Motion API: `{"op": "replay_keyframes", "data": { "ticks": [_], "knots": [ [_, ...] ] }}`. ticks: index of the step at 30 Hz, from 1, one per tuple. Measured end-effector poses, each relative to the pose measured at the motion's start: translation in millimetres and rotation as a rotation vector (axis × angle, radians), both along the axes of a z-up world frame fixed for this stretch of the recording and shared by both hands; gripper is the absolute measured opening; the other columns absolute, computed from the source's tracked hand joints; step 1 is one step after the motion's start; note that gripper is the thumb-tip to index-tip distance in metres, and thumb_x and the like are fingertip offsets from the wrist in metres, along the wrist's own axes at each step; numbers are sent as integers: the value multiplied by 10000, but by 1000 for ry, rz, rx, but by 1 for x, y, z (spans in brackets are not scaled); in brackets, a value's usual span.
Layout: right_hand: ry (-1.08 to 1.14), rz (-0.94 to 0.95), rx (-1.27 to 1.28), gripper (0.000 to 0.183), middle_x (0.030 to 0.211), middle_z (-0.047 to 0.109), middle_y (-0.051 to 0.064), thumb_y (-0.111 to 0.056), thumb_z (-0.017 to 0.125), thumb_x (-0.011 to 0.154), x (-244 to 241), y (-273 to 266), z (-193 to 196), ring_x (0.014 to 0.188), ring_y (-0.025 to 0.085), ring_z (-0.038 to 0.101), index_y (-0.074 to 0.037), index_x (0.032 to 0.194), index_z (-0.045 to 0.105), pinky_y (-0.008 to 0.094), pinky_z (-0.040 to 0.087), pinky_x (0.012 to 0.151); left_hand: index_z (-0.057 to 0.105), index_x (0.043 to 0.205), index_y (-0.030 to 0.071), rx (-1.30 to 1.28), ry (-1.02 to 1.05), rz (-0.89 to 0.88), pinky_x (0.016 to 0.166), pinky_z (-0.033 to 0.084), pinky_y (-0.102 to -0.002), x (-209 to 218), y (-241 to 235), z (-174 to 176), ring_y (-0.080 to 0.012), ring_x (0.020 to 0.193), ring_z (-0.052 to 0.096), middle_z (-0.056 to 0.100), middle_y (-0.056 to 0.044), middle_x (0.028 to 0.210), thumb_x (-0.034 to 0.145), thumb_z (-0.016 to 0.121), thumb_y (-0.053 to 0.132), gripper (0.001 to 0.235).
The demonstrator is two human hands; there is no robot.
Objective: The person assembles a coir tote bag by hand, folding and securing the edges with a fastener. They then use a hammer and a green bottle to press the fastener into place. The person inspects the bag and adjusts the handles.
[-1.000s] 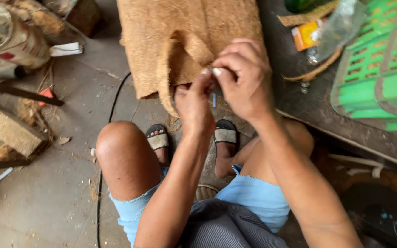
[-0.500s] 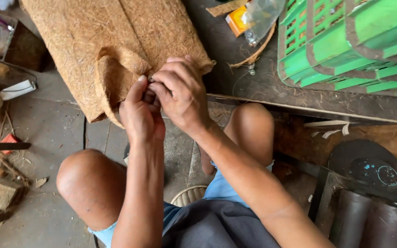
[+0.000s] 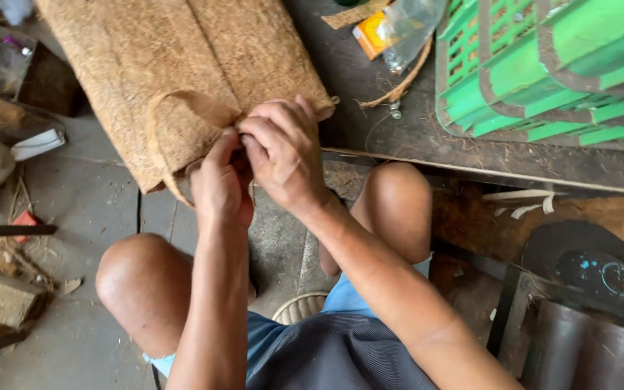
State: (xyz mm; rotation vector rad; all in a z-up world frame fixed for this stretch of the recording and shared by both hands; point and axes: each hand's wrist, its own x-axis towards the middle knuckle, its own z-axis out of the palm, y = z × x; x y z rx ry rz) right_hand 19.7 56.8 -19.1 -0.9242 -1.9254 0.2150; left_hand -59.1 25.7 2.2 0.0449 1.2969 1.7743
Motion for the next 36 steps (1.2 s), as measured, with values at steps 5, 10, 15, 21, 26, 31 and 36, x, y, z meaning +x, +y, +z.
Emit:
{"op": "replay_keyframes", "data": {
  "ticks": [5,10,15,21,26,31,36],
  "knots": [
    [-59,34,53,124,951,604,22,-28,740,836,1,3,4,1015,250,586,-126,887,684,465,370,1032,652,671,-97,-43,61,-9,467,557,-393,-2,3,1,-230,478,632,596,-150,587,777,751,105,248],
    [-88,26,65,132,926,611,37,14,694,867,-1,3,2,999,241,557,-118,859,693,469,370,1010,645,637,-102,-37,138,-40,441,534,-368,-1,1,5,-199,462,587,569,-140,565,793,740,113,281],
    [-159,55,90,126,943,632,53,10,697,886,1,1,6,981,245,563,-111,853,685,524,327,1065,690,719,-68,-110,174,-135,615,603,-417,-6,-4,14,-247,596,696,655,-170,648,807,709,223,304],
    [-141,112,61,116,961,654,54,9,702,893,5,4,1,1009,246,568,-104,866,707,534,298,1103,698,807,-87,-108,83,-159,764,600,-459,-11,-6,15,-263,697,704,673,-194,720,813,698,257,345],
    [-109,150,32,45,1005,673,53,-62,711,935,8,4,-1,1034,257,580,-95,905,715,522,272,1140,666,805,-133,-66,-35,-120,749,607,-480,-14,-9,11,-280,657,704,632,-180,692,803,702,170,306],
    [-64,264,-107,76,1051,703,84,-31,715,913,16,15,25,1046,303,616,-71,971,742,482,345,1124,616,859,-192,-12,-73,-91,778,588,-535,-21,2,-1,-336,695,717,658,-249,736,826,691,107,309],
    [-390,180,-548,142,986,619,39,-229,752,868,25,45,60,979,225,525,-140,805,660,418,394,883,704,850,-61,51,-183,-212,898,627,-439,-21,1,-8,-299,810,743,737,-201,827,877,630,128,205]
  ]
}}
